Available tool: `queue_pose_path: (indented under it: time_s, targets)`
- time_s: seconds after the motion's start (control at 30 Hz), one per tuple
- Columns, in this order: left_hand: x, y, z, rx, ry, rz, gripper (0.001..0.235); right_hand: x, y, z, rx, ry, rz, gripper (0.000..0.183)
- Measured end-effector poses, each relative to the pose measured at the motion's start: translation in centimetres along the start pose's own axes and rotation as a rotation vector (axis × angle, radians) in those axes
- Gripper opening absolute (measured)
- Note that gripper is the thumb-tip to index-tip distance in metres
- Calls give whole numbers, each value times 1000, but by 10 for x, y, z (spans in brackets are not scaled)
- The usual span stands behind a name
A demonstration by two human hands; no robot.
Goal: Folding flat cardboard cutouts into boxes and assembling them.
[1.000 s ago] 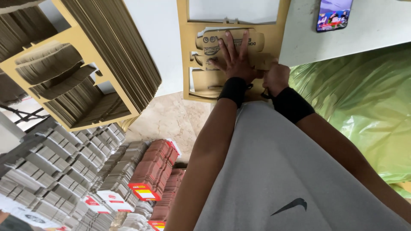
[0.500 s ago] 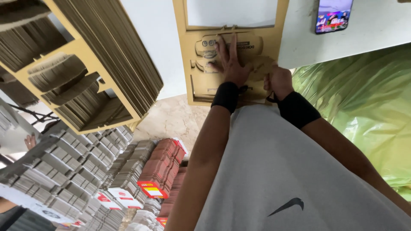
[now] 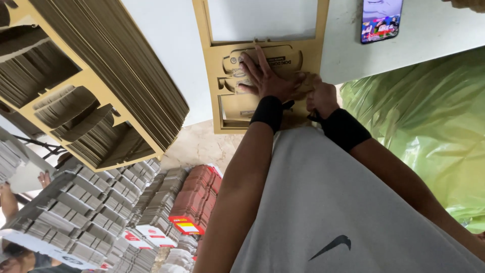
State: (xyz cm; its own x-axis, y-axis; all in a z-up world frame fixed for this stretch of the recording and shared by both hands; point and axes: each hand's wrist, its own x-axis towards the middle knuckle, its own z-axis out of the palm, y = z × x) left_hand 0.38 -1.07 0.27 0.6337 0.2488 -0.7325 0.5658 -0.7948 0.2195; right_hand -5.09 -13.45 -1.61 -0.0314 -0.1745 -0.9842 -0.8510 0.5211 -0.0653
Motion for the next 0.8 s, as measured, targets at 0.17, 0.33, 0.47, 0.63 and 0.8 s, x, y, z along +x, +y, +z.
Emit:
queue_pose_path:
  time_s: [0.17, 0.33, 0.47, 0.63, 0.8]
  targets:
    - [-1, 3, -2, -3, -22, -24, 156, 0, -1, -19, 31, -240, 29, 38]
    - [8, -1, 7, 100, -47, -69, 159, 15, 0, -38, 51, -375, 70, 44]
    - [12, -4, 11, 68, 17, -2, 165, 46, 11, -54, 216, -695, 190, 32]
    - [9, -5, 10, 51, -1, -7, 161, -2, -4, -25, 6, -321, 91, 50]
    - [-5, -7, -3, 15, -35, 40, 149, -62, -15, 2, -171, -212, -220, 36]
